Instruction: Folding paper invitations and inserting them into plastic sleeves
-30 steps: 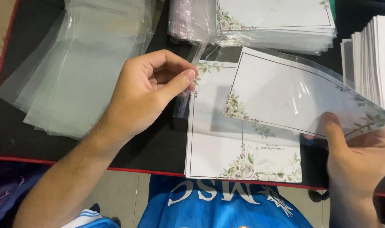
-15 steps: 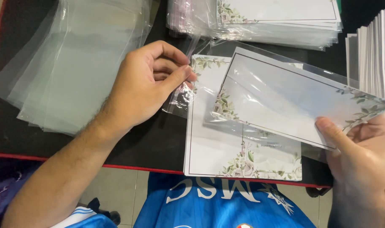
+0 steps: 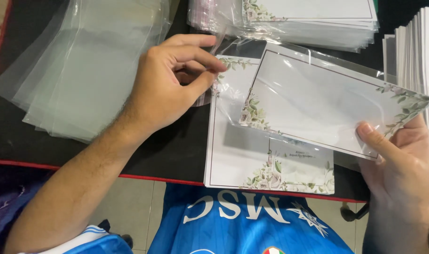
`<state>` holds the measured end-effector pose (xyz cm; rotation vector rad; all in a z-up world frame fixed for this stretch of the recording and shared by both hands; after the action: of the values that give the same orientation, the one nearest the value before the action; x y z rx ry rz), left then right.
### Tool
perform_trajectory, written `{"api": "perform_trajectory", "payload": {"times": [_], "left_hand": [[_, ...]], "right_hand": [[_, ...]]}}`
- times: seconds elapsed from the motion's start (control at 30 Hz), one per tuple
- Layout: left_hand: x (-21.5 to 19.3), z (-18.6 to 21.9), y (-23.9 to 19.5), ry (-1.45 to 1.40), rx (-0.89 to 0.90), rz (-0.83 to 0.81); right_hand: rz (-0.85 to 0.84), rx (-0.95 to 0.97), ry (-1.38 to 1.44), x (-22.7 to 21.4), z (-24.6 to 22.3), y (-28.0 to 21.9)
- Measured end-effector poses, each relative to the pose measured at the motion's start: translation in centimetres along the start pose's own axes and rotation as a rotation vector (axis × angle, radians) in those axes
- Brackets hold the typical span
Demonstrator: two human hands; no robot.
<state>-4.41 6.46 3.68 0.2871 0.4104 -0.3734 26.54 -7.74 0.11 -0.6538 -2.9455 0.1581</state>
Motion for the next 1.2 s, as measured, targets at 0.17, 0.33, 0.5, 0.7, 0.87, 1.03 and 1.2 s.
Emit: {"api": "perform_trajectory", "payload": {"times": [0.17,0.33,0.5,0.7,0.87,1.03,1.2], "left_hand": [[0.5,-0.1,-0.2,0.027,-0.012,-0.062],[1.1,0.1,-0.6,0.048,0.020,-0.131],[1.9,-0.6,-0.6,-0.288,-0.012,-0.275],[1.9,-1.6,0.1,-0.188,-0.094,-0.136],[2.6,-0.8,0.1,-0.089,-0.062,-0.212],[3.4,-0.2,-0.2,-0.089,-0.022,-0.234],[1.0,-0.1,-0.4,-0.137,-0.062,-0.099]], "right_hand": [[0.012,-0.042,-0.030,0.4,-0.4,0.0],[0.064,-0.061,-0.057,-0.1,-0.2,-0.1],[0.054,-0.019,-0.010,0.2,-0.5,0.1],[0.029,0.021,0.052,0.0,-0.3,0.2],[-0.038,0.006,0.089,-0.5,0.2,0.2],[-0.062,0.005,0.069,-0.6,0.6,0.0],[-0.105,-0.101,0.116,-1.3,0.8,0.3]]}}
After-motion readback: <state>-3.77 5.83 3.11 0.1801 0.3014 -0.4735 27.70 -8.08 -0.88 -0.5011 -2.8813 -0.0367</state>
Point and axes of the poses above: each hand's wrist, its own y-axis towards the middle knuckle, its own x-axis out of the palm, z = x × y, the point moved 6 cm from there along y, towards the middle knuckle, and after that the axes turned 3 degrees about -x, right-handed, at the moved point
